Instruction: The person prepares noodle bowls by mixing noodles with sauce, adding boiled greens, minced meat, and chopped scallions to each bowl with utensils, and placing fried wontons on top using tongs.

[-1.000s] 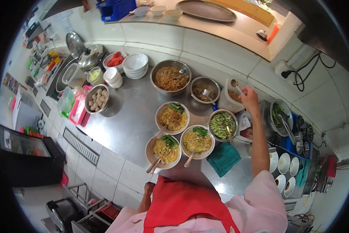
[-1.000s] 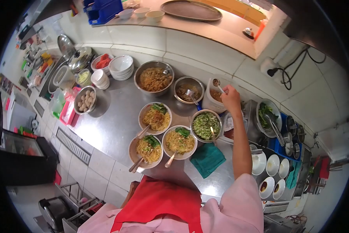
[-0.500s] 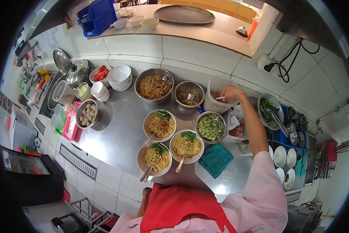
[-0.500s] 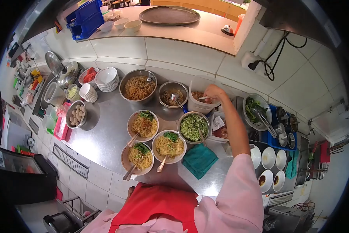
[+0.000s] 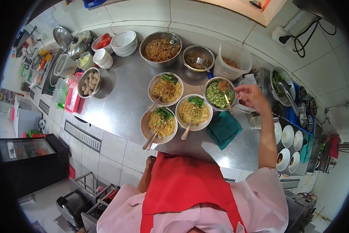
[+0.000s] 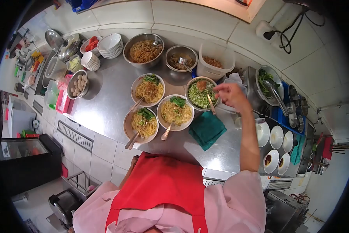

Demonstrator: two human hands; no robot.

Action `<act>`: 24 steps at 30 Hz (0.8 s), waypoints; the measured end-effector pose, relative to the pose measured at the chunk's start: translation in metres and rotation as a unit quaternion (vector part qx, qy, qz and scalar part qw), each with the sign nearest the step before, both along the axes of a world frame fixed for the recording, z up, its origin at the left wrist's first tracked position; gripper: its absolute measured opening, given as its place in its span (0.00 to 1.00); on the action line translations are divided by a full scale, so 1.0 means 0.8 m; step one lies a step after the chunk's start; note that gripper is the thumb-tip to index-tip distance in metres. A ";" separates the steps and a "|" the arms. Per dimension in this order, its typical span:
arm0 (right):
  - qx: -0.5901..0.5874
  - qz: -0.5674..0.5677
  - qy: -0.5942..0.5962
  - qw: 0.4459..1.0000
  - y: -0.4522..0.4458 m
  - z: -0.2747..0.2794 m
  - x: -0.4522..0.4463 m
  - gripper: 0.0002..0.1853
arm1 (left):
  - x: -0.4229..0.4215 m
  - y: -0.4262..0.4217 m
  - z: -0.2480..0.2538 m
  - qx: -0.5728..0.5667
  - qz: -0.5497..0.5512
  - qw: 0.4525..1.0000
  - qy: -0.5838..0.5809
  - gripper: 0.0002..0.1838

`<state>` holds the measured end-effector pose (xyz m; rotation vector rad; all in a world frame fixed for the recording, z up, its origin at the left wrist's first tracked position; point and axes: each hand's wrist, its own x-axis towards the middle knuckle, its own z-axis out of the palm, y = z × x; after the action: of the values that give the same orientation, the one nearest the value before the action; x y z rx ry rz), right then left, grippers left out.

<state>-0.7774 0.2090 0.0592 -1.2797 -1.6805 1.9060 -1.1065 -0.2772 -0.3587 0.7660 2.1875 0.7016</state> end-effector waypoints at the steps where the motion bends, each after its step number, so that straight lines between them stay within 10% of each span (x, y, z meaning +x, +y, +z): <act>1: 0.077 0.009 -0.050 0.996 -0.026 -0.021 -0.009 0.13 | 0.004 0.006 0.014 0.006 -0.015 1.000 -0.011 0.12; 5: 0.310 0.059 -0.108 0.943 -0.108 -0.093 -0.054 0.14 | -0.007 -0.006 -0.111 -0.116 -0.392 0.897 0.171 0.13; 10: 0.447 0.031 -0.116 0.886 -0.140 -0.110 -0.086 0.17 | 0.014 0.007 0.014 -0.029 0.045 0.998 -0.020 0.13; 11: 0.449 0.032 -0.115 0.886 -0.136 -0.114 -0.083 0.17 | 0.006 -0.014 -0.041 -0.028 0.047 0.998 -0.019 0.13; 13: 0.319 0.010 -0.041 0.947 -0.120 -0.125 -0.071 0.14 | -0.010 0.001 -0.112 -0.098 -0.390 0.897 0.186 0.13; 14: 0.321 0.010 -0.040 0.946 -0.112 -0.115 -0.064 0.14 | 0.000 -0.031 -0.087 -0.096 -0.388 0.897 0.188 0.13; 16: -0.065 -0.070 0.048 0.994 -0.089 -0.076 -0.050 0.13 | 0.002 0.035 0.066 -0.176 0.040 0.979 -0.098 0.20; 24: 0.126 -0.115 -0.002 0.985 0.101 -0.018 -0.026 0.14 | 0.001 0.017 0.029 -0.131 0.021 0.988 -0.073 0.22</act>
<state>-0.7979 0.2898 0.0446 -1.3123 -1.6327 1.5082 -1.1060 -0.2636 -0.3351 0.5187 2.1117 0.4624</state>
